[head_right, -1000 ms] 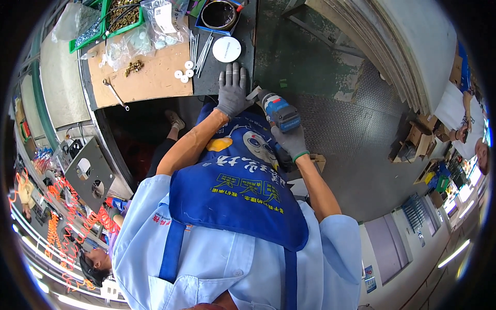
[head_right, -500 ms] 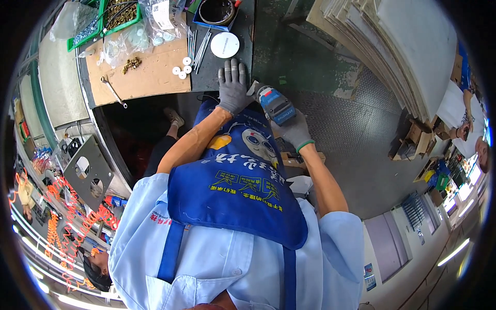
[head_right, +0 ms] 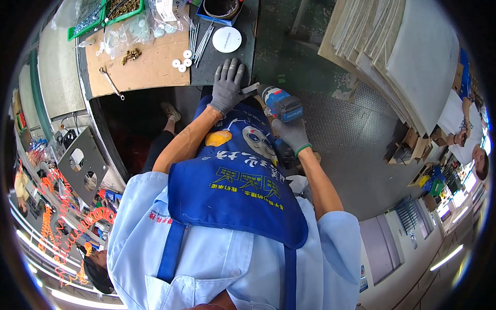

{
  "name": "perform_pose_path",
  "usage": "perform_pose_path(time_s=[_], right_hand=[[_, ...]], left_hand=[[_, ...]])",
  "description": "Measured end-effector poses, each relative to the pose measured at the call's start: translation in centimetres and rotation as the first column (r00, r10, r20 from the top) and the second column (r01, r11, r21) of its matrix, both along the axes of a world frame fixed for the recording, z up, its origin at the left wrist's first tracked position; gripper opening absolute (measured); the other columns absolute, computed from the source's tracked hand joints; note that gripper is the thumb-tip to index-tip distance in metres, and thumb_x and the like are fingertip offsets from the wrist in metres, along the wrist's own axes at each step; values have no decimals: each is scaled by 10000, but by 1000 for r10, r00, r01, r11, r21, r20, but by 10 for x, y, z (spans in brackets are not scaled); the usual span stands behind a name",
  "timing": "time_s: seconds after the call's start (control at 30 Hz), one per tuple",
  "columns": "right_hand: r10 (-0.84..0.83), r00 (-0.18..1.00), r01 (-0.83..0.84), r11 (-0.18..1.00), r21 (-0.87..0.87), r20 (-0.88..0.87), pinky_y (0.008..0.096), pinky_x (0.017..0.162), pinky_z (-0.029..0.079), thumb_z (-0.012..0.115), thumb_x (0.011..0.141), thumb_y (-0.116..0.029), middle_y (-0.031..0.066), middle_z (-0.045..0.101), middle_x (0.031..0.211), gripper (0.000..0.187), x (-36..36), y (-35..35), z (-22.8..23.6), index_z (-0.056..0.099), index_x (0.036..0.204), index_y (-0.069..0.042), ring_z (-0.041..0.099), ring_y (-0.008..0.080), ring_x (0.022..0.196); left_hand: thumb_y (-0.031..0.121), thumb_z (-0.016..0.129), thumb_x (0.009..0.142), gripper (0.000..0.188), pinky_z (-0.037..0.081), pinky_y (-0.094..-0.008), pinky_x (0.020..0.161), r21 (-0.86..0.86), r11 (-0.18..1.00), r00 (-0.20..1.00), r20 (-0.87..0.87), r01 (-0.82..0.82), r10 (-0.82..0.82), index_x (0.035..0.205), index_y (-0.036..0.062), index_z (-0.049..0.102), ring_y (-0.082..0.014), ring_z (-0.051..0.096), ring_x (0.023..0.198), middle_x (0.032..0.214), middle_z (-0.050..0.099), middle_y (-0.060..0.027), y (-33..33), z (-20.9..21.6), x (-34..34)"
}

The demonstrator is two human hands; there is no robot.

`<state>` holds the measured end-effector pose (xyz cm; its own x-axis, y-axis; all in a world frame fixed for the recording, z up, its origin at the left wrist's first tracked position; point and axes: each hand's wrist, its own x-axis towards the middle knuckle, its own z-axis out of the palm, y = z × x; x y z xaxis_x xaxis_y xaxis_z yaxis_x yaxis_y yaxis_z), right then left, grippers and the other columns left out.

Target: Using a power drill to assemble various metal and plastic components at a workshop station.

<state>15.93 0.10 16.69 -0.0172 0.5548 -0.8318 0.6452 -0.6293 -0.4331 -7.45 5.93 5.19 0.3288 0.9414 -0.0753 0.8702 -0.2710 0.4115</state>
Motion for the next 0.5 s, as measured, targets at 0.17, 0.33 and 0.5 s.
perform_pose_path(time_s=[0.17, 0.33, 0.5], right_hand=[[152, 987, -161, 925, 343, 53, 450, 885, 507, 589, 771, -261, 215, 643, 1051, 404, -7, -2, 11, 597, 1123, -64, 629, 388, 987], [80, 996, -85, 978, 192, 36, 452, 908, 506, 588, 790, -266, 221, 638, 1092, 419, -15, 5, 12, 593, 1166, -81, 623, 392, 1026], [61, 997, -67, 988, 141, 50, 451, 915, 509, 596, 803, -283, 231, 637, 1103, 425, -7, -8, -6, 592, 1183, -92, 622, 404, 1034]], left_hand=[[522, 696, 754, 779, 278, -510, 1105, 78, 997, 1000, -17, -25, 26, 1344, 59, 483, -358, 380, 1332, 1408, 430, -196, -3, -4, 6], [605, 576, 842, 724, 322, -518, 1062, 196, 980, 987, -148, -35, 65, 1299, 46, 526, -367, 425, 1280, 1374, 463, -199, -5, -14, 15], [652, 517, 852, 762, 357, -487, 1026, 187, 981, 984, -175, 40, -6, 1276, 19, 540, -364, 444, 1258, 1363, 475, -198, -1, -16, 10]])
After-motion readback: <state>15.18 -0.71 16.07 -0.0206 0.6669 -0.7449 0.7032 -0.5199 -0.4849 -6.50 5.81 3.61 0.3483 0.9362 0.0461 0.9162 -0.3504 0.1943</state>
